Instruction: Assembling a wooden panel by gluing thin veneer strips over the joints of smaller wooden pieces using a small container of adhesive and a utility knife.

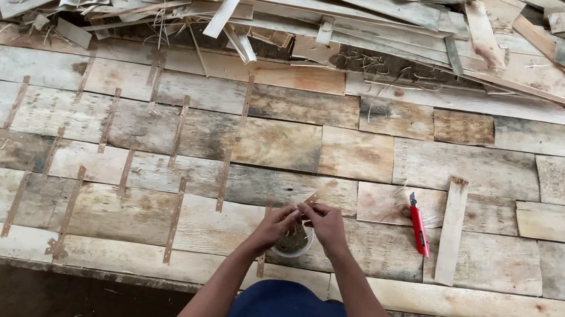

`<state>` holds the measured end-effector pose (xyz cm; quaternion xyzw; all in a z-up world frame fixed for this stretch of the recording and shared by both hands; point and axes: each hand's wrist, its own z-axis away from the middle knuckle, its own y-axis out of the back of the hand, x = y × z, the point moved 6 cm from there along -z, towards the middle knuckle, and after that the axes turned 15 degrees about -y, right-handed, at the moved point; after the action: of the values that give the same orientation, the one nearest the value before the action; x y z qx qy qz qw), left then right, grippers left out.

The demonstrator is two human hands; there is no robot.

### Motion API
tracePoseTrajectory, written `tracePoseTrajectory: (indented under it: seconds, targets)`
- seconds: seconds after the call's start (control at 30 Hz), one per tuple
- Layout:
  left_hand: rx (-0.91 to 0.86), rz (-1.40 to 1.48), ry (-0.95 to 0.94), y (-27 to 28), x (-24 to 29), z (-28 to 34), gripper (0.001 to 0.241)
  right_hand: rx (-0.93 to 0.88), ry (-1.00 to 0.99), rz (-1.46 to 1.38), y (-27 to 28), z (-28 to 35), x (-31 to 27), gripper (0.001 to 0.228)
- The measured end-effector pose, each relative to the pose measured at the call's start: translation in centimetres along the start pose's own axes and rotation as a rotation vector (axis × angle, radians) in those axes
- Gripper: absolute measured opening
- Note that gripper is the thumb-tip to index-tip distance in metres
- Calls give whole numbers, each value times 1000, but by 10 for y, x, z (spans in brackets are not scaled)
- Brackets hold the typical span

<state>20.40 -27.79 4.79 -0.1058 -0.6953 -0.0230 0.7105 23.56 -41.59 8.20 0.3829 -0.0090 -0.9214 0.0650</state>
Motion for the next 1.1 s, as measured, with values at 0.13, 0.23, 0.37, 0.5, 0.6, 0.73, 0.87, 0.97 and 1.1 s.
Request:
tracePoseTrajectory:
  seconds: [0.13,0.23,0.37,0.5,0.6,0.73,0.87,0.97,1.1]
  targets:
    - [12,20,13,2,-37,3,30,6,-3,-24,11,-14,-1,27]
    - [1,11,2,3,-64,4,31,31,24,-34,22,-15,-12,26]
    - [10,15,21,0,-44,7,31,82,42,-64,39,-25,-19,26]
    - [12,0,43,-2,-31,4,32,88,21,-133,44,-28,-22,25]
    - [24,-41,60,-4,-21,2,33,60,-28,-117,35,-21,-16,26]
    - [33,-13,61,-1,-44,-4,33,-12,-55,20,16,2,-16,27]
    - [9,-22,49,-2,-38,-2,33,-11,0,62,17,-8,-12,26]
    - [-5,-12,61,-1,-49,2,33,28,18,62,28,-19,-17,29]
    - [-17,28,77,-1,-40,5,34,74,38,17,39,-28,-19,28]
